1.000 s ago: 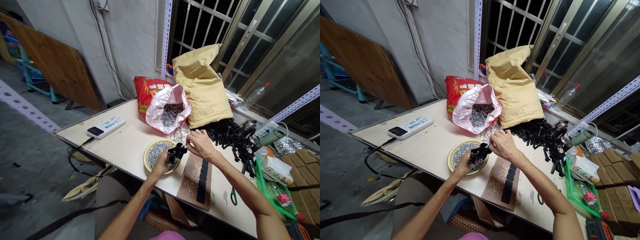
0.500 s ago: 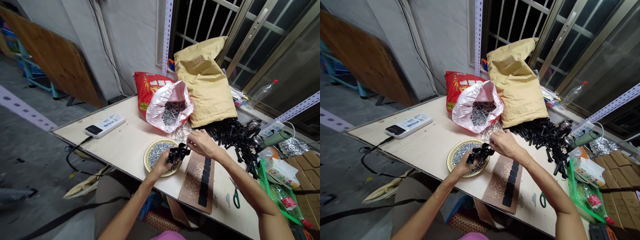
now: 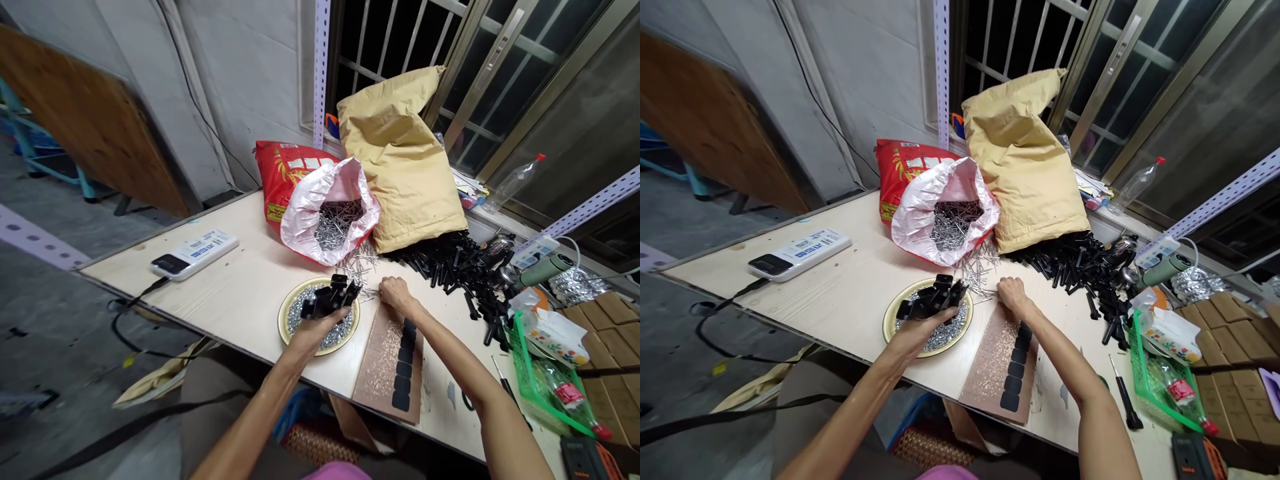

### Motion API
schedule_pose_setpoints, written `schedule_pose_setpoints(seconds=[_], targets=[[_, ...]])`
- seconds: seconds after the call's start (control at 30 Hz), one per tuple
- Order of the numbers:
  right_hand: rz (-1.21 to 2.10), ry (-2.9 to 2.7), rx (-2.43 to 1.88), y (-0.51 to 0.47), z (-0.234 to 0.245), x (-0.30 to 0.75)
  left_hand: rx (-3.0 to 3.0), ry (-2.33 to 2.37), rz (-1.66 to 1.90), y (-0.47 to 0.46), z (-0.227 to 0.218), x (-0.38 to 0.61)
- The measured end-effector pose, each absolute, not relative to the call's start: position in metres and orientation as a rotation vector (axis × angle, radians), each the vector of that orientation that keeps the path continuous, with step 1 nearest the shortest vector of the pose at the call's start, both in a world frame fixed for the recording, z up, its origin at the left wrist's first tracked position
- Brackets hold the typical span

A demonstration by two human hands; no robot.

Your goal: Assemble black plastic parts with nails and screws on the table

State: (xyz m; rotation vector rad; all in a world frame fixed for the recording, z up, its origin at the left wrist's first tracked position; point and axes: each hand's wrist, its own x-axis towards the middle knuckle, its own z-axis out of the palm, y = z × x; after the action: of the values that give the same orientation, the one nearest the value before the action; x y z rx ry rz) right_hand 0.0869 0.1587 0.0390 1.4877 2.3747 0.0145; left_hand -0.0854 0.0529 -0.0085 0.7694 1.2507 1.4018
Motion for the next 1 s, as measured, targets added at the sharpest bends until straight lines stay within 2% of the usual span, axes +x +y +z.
schedule_pose_setpoints(seconds=[0.13,0.3,0.43,0.53,0.63,1.0], targets=[[0.064,2.427,1.475,0.162,0.043,0.096,0.582,1.248,1.347,0.057,-0.01,-0.089],[0.137,2.616,1.519,0.16,0.093,0.117,0.54,1.324,1.341,0.058,-0.005,-0.091],[0.37,3.077,1.306,0.138,0.118,0.112,0.636,1.323,1.318,0.058,0.001,-0.084],[0.58,3.189,1.101,0.123,0.122,0.099,0.749,1.329,1.313,0.059,0.003,-0.079],[0.655,3.219,0.963,0.116,0.123,0.089,0.836,1.329,1.315,0.061,0.003,-0.078],[0.42,3.248,0.725,0.112,0.124,0.077,0.942,1.298,1.276,0.063,0.002,-0.076]])
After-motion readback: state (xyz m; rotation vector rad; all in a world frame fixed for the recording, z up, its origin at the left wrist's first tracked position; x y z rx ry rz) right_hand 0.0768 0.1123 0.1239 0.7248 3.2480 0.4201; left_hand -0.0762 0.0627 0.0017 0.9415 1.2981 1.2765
